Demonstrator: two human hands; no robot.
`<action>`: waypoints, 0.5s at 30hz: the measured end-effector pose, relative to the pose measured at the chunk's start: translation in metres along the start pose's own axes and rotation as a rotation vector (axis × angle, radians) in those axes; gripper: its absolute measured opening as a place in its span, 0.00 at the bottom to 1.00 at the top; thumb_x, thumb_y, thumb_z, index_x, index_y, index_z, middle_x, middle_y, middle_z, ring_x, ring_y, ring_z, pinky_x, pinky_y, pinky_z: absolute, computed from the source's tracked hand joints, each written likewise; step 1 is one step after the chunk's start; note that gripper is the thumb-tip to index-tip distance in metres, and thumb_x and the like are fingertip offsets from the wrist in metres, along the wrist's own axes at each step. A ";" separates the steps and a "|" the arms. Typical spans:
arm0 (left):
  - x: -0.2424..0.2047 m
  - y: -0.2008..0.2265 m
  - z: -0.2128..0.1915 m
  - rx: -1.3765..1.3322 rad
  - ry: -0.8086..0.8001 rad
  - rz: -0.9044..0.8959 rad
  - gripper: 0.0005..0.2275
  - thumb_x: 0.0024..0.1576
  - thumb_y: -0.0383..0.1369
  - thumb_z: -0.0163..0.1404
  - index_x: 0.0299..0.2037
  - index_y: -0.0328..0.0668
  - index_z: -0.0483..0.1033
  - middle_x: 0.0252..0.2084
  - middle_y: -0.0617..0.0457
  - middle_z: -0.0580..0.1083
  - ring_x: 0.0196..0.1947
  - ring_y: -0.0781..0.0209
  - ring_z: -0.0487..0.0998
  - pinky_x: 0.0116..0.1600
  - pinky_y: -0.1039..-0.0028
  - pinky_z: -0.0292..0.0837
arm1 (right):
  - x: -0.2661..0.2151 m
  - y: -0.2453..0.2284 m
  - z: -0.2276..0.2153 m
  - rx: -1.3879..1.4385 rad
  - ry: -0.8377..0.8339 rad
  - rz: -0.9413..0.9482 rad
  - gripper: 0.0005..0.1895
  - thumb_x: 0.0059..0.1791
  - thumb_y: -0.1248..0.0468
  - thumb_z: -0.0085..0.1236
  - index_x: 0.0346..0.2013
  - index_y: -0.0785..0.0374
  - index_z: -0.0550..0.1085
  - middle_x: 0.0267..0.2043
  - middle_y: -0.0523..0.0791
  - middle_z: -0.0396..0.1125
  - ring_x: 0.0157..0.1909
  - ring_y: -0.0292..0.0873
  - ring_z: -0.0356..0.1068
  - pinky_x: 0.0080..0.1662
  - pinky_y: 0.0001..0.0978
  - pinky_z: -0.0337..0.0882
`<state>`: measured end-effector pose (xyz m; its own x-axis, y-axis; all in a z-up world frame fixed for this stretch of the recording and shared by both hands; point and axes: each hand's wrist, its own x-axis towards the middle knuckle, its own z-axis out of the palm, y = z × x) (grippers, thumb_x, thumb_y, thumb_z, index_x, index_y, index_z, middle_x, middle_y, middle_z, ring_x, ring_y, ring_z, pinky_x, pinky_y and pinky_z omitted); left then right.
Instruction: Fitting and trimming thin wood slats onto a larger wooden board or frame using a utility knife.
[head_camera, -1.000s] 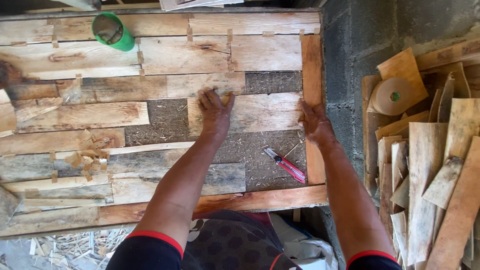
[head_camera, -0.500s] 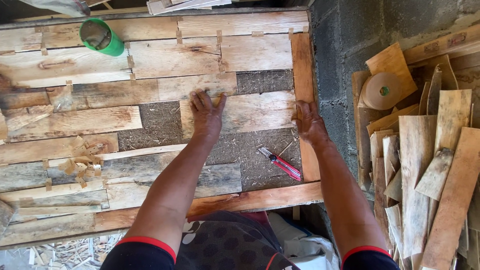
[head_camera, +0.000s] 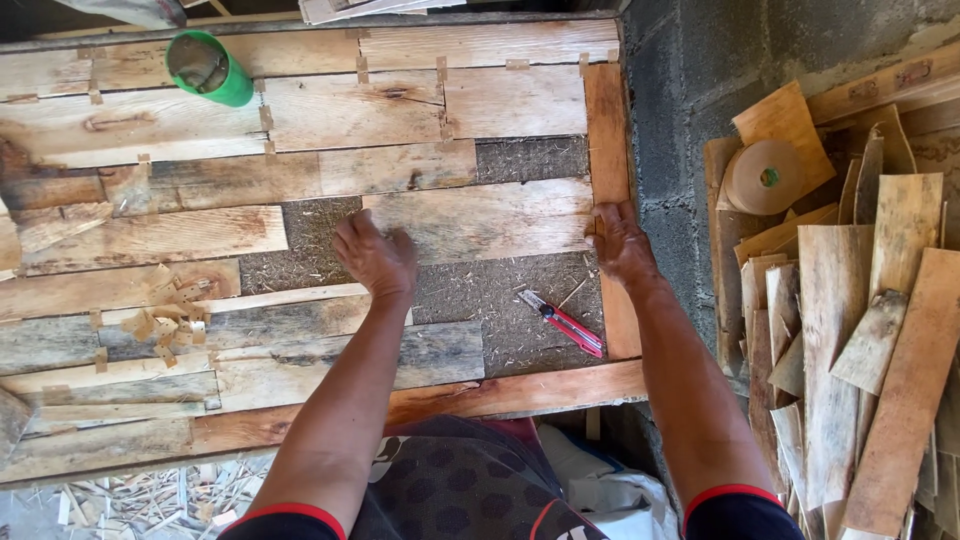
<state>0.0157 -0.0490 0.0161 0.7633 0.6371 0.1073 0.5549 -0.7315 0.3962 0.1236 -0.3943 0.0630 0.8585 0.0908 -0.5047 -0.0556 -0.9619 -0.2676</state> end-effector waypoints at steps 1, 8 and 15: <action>-0.001 -0.004 0.004 -0.013 0.021 -0.106 0.23 0.46 0.34 0.68 0.48 0.35 0.74 0.50 0.44 0.70 0.51 0.48 0.71 0.58 0.57 0.69 | -0.001 0.001 0.000 0.001 0.010 -0.011 0.23 0.52 0.62 0.58 0.61 0.45 0.64 0.68 0.46 0.54 0.65 0.55 0.65 0.63 0.39 0.72; -0.004 -0.029 0.025 -0.099 0.026 -0.112 0.24 0.41 0.35 0.72 0.45 0.38 0.75 0.48 0.45 0.72 0.51 0.49 0.72 0.59 0.59 0.70 | 0.001 0.003 0.000 0.007 0.020 -0.055 0.22 0.52 0.62 0.60 0.59 0.46 0.65 0.65 0.45 0.56 0.62 0.55 0.67 0.62 0.40 0.72; -0.004 -0.038 0.035 -0.136 0.035 -0.134 0.24 0.40 0.36 0.73 0.45 0.39 0.75 0.47 0.46 0.73 0.49 0.51 0.74 0.57 0.58 0.72 | 0.002 0.007 0.001 0.003 0.018 -0.083 0.23 0.52 0.61 0.61 0.60 0.48 0.64 0.66 0.46 0.55 0.61 0.55 0.68 0.61 0.40 0.73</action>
<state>0.0034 -0.0326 -0.0316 0.6726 0.7361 0.0759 0.5987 -0.6017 0.5287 0.1247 -0.4008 0.0596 0.8693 0.1658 -0.4656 0.0151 -0.9505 -0.3104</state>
